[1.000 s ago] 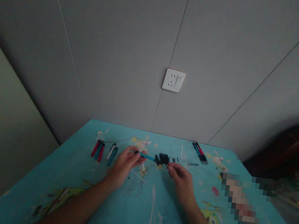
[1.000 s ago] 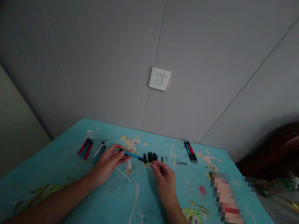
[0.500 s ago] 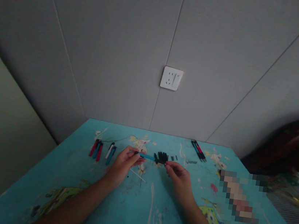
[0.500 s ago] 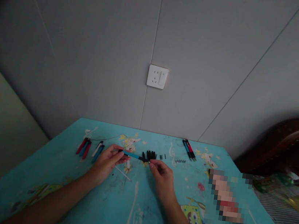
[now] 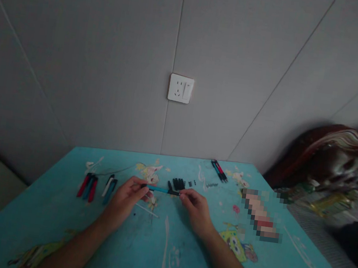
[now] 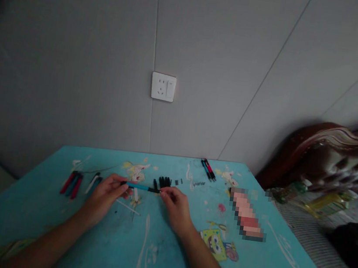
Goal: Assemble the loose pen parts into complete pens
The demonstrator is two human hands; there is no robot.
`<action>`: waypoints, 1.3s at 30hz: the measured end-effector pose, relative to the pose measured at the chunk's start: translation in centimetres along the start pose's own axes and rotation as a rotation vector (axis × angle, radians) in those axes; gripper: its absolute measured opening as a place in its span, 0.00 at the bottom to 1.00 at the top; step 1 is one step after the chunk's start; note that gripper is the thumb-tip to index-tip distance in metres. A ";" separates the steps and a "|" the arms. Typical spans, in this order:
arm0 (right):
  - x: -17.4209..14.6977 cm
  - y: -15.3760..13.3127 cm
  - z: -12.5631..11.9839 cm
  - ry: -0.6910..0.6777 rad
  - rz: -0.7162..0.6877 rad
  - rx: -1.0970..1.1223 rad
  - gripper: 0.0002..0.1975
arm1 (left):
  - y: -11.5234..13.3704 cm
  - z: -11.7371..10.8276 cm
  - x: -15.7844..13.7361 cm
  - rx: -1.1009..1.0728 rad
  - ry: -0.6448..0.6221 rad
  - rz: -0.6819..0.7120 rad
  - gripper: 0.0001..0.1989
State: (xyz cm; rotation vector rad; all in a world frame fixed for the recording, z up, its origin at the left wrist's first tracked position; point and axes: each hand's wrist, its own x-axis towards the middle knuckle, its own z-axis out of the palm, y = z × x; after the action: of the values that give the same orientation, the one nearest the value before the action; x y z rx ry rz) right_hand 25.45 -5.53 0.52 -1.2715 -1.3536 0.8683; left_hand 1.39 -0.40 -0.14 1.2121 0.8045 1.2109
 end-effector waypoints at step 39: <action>-1.1 -1.2 -0.1 -0.194 -0.312 -0.399 0.18 | 0.8 0.8 -0.4 0.040 0.043 0.083 0.12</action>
State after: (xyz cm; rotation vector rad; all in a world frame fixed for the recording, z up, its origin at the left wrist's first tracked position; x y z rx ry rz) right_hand 25.19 -6.86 1.41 -1.2446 -1.8901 0.5281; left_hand 1.88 -1.10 0.79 1.2669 0.8204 1.2974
